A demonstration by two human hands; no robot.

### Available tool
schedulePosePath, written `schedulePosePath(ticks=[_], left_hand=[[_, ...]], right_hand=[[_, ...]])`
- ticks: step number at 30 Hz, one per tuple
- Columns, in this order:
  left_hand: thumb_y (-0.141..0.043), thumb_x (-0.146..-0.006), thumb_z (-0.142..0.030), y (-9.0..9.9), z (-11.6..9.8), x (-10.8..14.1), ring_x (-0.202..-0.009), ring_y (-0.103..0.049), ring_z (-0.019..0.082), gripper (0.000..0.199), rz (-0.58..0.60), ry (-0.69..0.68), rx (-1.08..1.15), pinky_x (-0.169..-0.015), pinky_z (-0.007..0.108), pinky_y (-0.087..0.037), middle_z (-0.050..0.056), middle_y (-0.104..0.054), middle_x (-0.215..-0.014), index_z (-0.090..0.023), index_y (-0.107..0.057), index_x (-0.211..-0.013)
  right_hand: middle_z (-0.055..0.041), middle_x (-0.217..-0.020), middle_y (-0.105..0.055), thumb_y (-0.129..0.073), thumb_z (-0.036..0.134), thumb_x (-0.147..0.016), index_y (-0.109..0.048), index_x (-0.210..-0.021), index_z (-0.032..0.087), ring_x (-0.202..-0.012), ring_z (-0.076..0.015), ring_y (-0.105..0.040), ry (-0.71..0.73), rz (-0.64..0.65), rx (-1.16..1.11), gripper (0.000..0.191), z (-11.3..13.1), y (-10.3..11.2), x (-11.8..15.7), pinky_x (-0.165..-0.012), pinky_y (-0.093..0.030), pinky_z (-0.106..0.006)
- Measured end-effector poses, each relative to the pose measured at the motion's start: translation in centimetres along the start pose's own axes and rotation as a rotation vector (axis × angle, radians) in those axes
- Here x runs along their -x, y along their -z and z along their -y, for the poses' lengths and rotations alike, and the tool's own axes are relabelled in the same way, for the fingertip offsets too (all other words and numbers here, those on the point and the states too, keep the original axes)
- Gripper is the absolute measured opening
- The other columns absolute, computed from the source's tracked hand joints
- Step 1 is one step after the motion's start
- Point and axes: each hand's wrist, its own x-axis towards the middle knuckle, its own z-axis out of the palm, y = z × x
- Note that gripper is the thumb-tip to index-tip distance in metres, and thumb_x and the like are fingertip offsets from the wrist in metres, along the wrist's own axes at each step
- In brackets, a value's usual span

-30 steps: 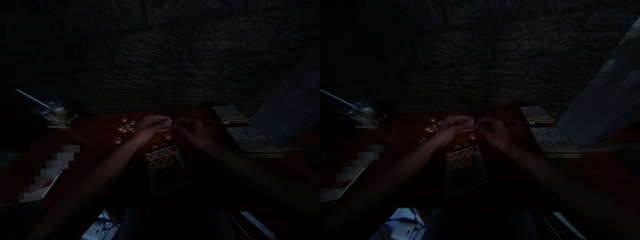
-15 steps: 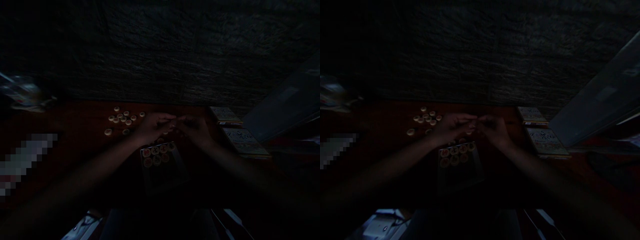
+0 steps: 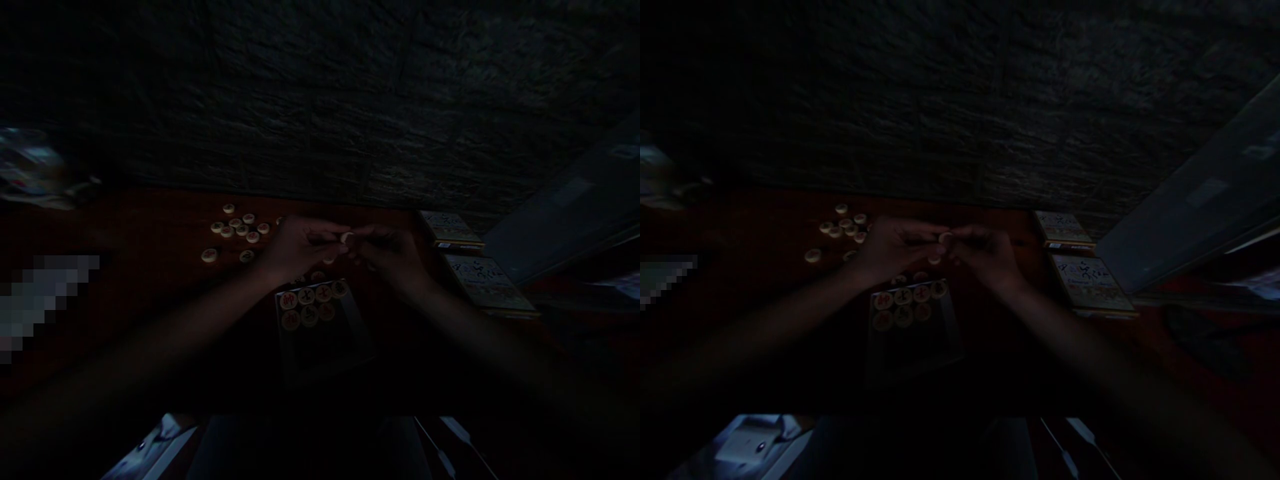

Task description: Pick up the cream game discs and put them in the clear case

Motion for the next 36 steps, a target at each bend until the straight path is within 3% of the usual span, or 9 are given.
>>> schedulePosePath(ticks=[6, 13, 18, 23, 29, 36], left_hand=[[-0.087, -0.079, -0.021, -0.1, -0.3, 0.2, -0.089, -0.083, 0.022, 0.030, 0.021, -0.022, -0.014, -0.084, 0.032, -0.067, 0.006, -0.085, -0.098, -0.021, -0.084, -0.109], [-0.085, -0.081, -0.023, 0.3, 0.5, -0.1, -0.093, -0.082, 0.022, 0.032, -0.007, -0.037, -0.032, -0.086, 0.032, -0.067, 0.007, -0.085, -0.105, -0.021, -0.083, -0.113], [-0.084, -0.085, -0.028, 0.4, 0.3, 0.0, -0.090, -0.082, 0.021, 0.033, 0.005, -0.064, -0.024, -0.083, 0.031, -0.066, 0.008, -0.085, -0.103, -0.020, -0.082, -0.117], [-0.083, -0.088, -0.040, 0.2, 0.3, -0.1, -0.076, -0.081, 0.019, 0.034, -0.049, -0.065, -0.014, -0.073, 0.029, -0.065, 0.009, -0.085, -0.093, -0.018, -0.083, -0.114], [-0.083, -0.087, -0.040, -0.1, 0.1, 0.0, -0.074, -0.080, 0.018, 0.032, -0.093, -0.042, 0.048, -0.069, 0.027, -0.064, 0.009, -0.085, -0.092, -0.017, -0.084, -0.108], [-0.083, -0.087, -0.041, -0.7, -0.5, 0.3, -0.087, -0.081, 0.022, 0.029, -0.023, -0.053, 0.013, -0.081, 0.031, -0.066, 0.008, -0.085, -0.097, -0.019, -0.085, -0.106]], right_hand=[[-0.0028, -0.073, -0.077, -0.095, 0.052, -0.068, -0.078, -0.079, 0.019, -0.060, -0.0124, -0.065, -0.050, 0.033, -0.104, 0.039, -0.6, 0.0, -0.2, -0.056, -0.052, -0.026], [-0.0033, -0.077, -0.079, -0.096, 0.045, -0.071, -0.083, -0.081, 0.021, -0.063, -0.0133, -0.068, -0.052, 0.052, -0.139, 0.030, 0.1, 0.1, -0.1, -0.057, -0.052, -0.026], [-0.0049, -0.082, -0.081, -0.095, 0.042, -0.070, -0.085, -0.092, 0.020, -0.067, -0.0152, -0.070, -0.062, 0.058, -0.133, 0.032, 0.4, 0.3, 0.0, -0.055, -0.049, -0.025], [-0.0044, -0.081, -0.080, -0.095, 0.045, -0.070, -0.086, -0.091, 0.021, -0.068, -0.0158, -0.070, -0.011, 0.044, -0.114, 0.033, 0.4, 0.2, 0.1, -0.056, -0.050, -0.025], [-0.0027, -0.074, -0.077, -0.092, 0.051, -0.075, -0.085, -0.086, 0.021, -0.064, -0.0136, -0.067, 0.015, 0.023, -0.066, 0.033, 0.5, -0.1, 0.2, -0.057, -0.052, -0.025], [-0.0045, -0.071, -0.077, -0.087, 0.060, -0.078, -0.081, -0.077, 0.019, -0.059, -0.0133, -0.066, 0.020, 0.003, 0.011, 0.042, 0.4, 0.0, 0.3, -0.052, -0.050, -0.024]])
